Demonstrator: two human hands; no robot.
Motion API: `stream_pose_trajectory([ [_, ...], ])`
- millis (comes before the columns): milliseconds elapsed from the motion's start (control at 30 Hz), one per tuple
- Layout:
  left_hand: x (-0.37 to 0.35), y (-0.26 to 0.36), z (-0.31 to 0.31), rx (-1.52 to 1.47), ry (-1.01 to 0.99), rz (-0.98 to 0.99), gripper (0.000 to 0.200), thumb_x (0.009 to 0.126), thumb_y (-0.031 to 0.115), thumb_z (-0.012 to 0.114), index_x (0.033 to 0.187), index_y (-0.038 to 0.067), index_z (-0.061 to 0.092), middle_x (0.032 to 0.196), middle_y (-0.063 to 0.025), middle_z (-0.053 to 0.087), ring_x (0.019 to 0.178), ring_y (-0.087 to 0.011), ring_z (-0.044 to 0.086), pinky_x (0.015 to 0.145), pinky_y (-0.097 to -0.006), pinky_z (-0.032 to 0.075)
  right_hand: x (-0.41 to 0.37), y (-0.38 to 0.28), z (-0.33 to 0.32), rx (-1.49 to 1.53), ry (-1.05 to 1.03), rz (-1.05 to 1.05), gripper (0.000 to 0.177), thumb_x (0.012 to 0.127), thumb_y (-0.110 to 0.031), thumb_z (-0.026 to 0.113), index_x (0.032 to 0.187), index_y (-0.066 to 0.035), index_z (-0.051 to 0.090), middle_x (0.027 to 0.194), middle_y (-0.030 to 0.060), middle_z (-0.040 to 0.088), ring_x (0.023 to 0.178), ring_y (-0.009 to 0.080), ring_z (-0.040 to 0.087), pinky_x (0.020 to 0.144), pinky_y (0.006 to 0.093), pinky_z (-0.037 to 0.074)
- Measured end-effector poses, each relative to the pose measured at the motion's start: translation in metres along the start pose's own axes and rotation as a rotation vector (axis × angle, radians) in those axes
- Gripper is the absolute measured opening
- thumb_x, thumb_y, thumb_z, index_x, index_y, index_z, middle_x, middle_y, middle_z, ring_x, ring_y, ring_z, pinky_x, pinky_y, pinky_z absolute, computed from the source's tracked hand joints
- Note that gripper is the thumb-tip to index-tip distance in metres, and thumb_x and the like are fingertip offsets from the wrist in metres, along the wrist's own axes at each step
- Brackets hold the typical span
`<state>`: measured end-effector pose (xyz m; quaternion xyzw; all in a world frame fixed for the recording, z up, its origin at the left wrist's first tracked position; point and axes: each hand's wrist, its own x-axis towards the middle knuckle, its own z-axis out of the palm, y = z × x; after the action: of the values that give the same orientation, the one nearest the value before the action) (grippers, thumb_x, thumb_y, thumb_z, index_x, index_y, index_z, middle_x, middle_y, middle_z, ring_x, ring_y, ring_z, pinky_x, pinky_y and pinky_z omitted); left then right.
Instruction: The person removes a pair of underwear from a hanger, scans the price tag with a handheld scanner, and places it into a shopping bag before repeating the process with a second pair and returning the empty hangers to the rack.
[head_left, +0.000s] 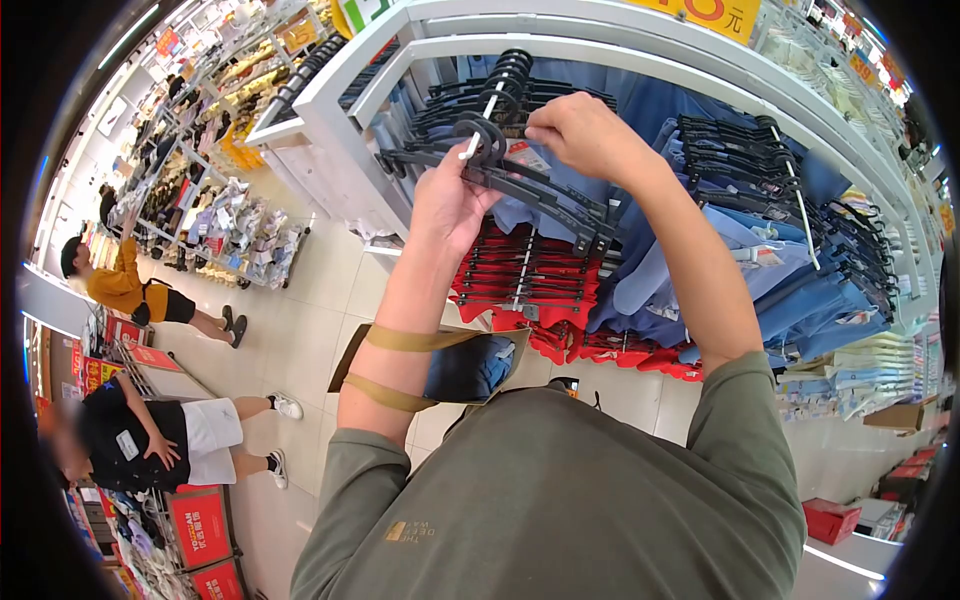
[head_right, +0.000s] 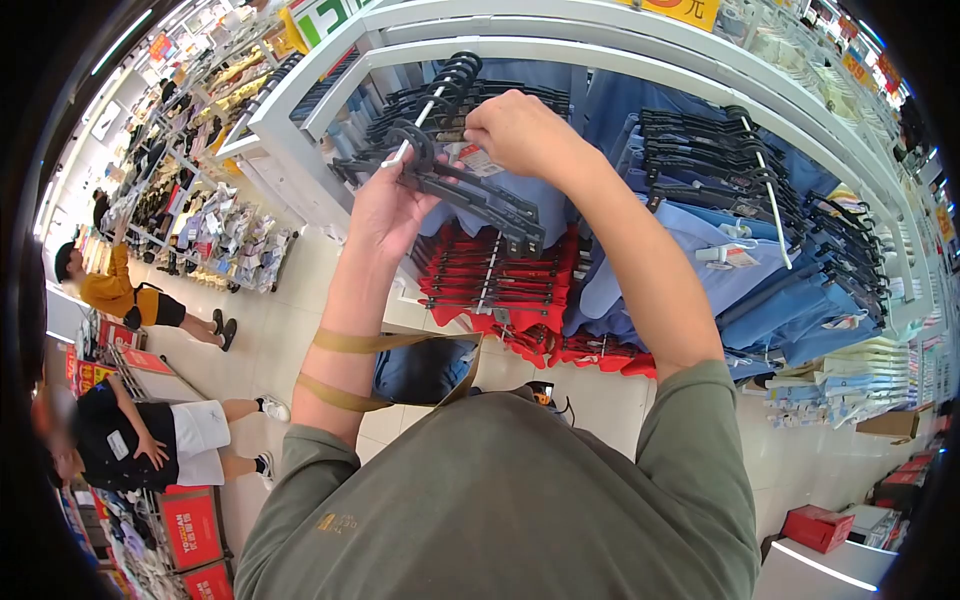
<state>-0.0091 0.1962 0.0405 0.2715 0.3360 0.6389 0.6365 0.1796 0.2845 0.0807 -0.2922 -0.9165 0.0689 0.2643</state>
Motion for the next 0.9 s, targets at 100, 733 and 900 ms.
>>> stream_pose_trajectory([
  [100, -0.005, 0.000, 0.003, 0.006, 0.022, 0.038, 0.028, 0.098, 0.025, 0.058, 0.108, -0.001, 0.065, 0.102, -0.0143, 0.072, 0.090, -0.0239, 0.071, 0.081, -0.0385, 0.060, 0.002, -0.004, 0.000, 0.038, -0.072, 0.052, 0.017, 0.090, -0.016, 0.064, 0.094, -0.002, 0.072, 0.086, 0.0196, 0.068, 0.081, 0.0395, 0.065, 0.076, 0.0447, 0.052],
  [733, -0.074, -0.030, -0.031, -0.113, 0.195, -0.044, 0.048, 0.095, 0.047, 0.050, 0.091, 0.000, 0.063, 0.094, -0.0148, 0.067, 0.091, -0.0298, 0.067, 0.083, -0.0435, 0.056, -0.173, -0.153, 0.133, 0.665, -0.588, -0.193, 0.023, 0.096, -0.011, 0.056, 0.110, 0.006, 0.064, 0.108, 0.0196, 0.068, 0.099, 0.0369, 0.066, 0.087, 0.0459, 0.052],
  [900, -0.076, -0.079, -0.066, -0.120, 0.352, -0.042, 0.056, 0.091, 0.051, 0.046, 0.098, -0.002, 0.061, 0.102, -0.0189, 0.064, 0.099, -0.0375, 0.064, 0.090, -0.0526, 0.053, -0.201, -0.183, 0.209, 0.229, -0.865, -0.370, 0.027, 0.086, -0.006, 0.060, 0.113, -0.004, 0.064, 0.111, 0.0171, 0.068, 0.102, 0.0401, 0.065, 0.090, 0.0462, 0.053],
])
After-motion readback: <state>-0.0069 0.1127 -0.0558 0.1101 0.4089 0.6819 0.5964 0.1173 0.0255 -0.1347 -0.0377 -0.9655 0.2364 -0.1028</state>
